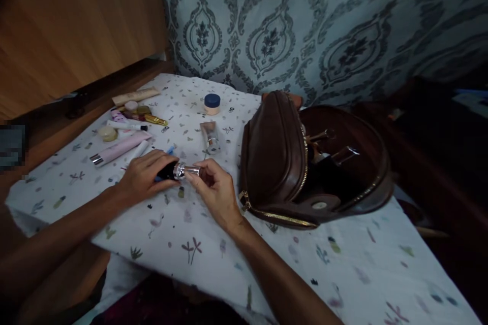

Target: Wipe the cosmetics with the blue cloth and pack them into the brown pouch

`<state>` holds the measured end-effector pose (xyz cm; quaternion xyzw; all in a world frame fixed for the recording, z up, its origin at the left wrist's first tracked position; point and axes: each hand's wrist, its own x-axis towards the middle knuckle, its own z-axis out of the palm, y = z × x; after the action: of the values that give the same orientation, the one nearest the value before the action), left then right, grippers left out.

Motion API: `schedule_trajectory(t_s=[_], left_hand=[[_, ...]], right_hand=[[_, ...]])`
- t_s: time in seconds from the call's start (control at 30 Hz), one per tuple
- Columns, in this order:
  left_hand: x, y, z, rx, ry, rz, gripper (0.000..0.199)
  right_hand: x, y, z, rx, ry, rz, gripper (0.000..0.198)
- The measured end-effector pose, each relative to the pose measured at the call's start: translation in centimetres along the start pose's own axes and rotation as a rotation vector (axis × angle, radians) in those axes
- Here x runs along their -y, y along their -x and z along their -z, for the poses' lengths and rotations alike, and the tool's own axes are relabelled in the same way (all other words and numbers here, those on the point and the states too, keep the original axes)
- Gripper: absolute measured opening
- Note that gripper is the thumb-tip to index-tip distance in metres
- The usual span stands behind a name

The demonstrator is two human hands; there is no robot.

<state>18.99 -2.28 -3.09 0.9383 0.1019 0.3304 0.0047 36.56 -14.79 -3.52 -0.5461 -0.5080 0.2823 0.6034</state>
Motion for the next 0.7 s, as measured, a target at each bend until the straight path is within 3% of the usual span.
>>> schedule_trajectory(t_s=[0.27, 0.4, 0.53, 0.7], left_hand=[[0.01, -0.13, 0.17, -0.016, 0.021, 0.015, 0.044], [-0.17, -0.05, 0.11, -0.017, -0.027, 0.001, 0.043], [-0.17, 0.02, -0.07, -0.004, -0.091, -0.044, 0.045], [0.08, 0.10, -0.13, -0.007, -0.108, -0.033, 0.044]], right_hand=[[-0.02, -0.01, 0.53, 0.019, 0.109, 0.160, 0.020], [0.23, -0.05, 0.55, 0.043, 0.103, 0.040, 0.035], [0.04, -0.08, 0.38, 0.075, 0.037, -0.097, 0.034], [-0.50, -0.01, 0.25, 0.033, 0.074, -0.018, 0.026]])
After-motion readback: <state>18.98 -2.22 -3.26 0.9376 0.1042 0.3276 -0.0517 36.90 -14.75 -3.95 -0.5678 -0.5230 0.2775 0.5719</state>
